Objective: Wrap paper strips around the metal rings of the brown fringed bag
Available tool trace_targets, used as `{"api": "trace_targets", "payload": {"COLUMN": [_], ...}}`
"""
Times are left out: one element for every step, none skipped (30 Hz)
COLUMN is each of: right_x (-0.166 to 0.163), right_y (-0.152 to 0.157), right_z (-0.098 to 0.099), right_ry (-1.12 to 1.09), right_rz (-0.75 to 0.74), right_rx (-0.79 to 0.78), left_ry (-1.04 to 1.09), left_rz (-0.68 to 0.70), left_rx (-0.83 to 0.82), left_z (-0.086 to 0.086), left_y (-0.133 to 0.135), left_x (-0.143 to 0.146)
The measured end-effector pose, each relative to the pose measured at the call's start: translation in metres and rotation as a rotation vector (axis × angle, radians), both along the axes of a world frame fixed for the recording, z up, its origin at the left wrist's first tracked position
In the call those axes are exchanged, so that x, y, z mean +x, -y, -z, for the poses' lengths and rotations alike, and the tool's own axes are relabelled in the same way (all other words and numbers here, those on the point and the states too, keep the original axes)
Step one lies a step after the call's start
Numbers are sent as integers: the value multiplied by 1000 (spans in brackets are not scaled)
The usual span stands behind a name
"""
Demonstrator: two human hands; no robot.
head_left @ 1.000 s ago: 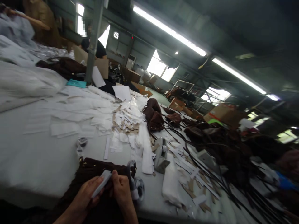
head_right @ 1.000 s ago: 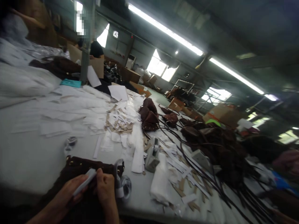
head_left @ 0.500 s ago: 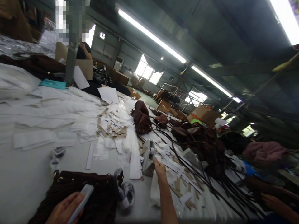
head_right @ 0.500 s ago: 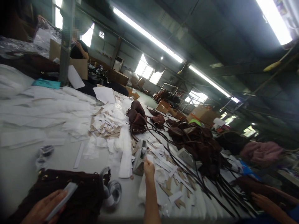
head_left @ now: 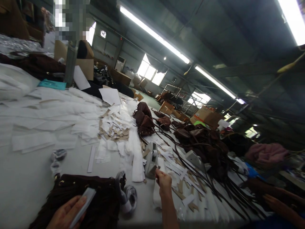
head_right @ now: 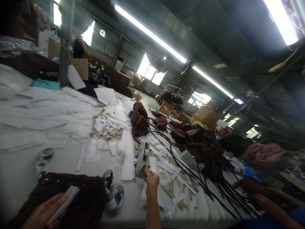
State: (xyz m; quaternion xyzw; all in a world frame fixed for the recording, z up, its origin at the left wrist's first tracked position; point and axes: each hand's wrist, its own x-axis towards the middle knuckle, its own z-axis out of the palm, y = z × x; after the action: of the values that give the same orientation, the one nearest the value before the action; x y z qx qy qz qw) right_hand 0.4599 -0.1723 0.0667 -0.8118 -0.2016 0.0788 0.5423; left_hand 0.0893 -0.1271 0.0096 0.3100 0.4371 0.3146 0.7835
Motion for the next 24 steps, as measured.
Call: {"api": "trace_targets", "payload": {"right_x": [-3, -5, -6, -7, -6, -7, -8, -11, -16, -23, -34, -48, -64, -84, -105, -126, -148, -168, -186, -201, -213, -222, -229, -234], "right_y": [2, 3, 4, 5, 7, 10, 14, 18, 22, 25, 27, 29, 29, 28, 27, 24, 21, 17, 12, 6, 1, -5, -11, -16], "right_z": [5, 9, 12, 13, 13, 12, 11, 9, 7, 5, 3, 1, -2, -5, -10, -15, -21, -27, -32, -35, -38, -39, -39, -38], "right_ry": [-9, -6, 5, 21, 37, 51, 60, 65, 64, 58, 48, 28, -2, -40, -97, -150, -186, -202, -205, -195, -175, -145, -109, -69], "right_rz": [-1, 3, 9, 16, 20, 19, 14, 2, -19, -48, -82, -137, -216, -315, -467, -628, -768, -866, -941, -989, -1022, -1041, -1044, -1036], "right_rx": [-25, -45, -62, -79, -95, -111, -127, -140, -152, -161, -165, -164, -158, -150, -138, -136, -145, -146, -144, -148, -157, -172, -195, -225], "left_ry": [7, 19, 33, 43, 46, 44, 39, 33, 28, 29, 31, 31, 27, 17, 5, -6, -17, -25, -32, -38, -44, -51, -58, -67], "left_rz": [6, 17, 30, 44, 51, 45, 31, 10, -10, -20, -20, -11, -1, -1, -4, -7, -10, -9, -6, -3, -3, -7, -13, -18], "left_rx": [-3, 2, 11, 19, 26, 33, 41, 50, 65, 86, 110, 134, 155, 175, 195, 218, 244, 273, 302, 330, 359, 391, 423, 453], "left_z": [0, 0, 0, 0, -1, -1, -2, -3, -5, -8, -11, -13, -16, -17, -18, -18, -18, -17, -16, -15, -15, -14, -15, -15], "left_y": [0, -1, -1, -2, -2, -2, -1, 0, 0, 1, 2, 2, 2, 1, 1, 0, 1, 1, 2, 3, 4, 5, 6, 7], "left_x": [0, 0, 0, 0, 0, 0, 0, 1, 1, 2, 3, 4, 5, 6, 6, 6, 6, 5, 4, 4, 3, 2, 2, 1]}}
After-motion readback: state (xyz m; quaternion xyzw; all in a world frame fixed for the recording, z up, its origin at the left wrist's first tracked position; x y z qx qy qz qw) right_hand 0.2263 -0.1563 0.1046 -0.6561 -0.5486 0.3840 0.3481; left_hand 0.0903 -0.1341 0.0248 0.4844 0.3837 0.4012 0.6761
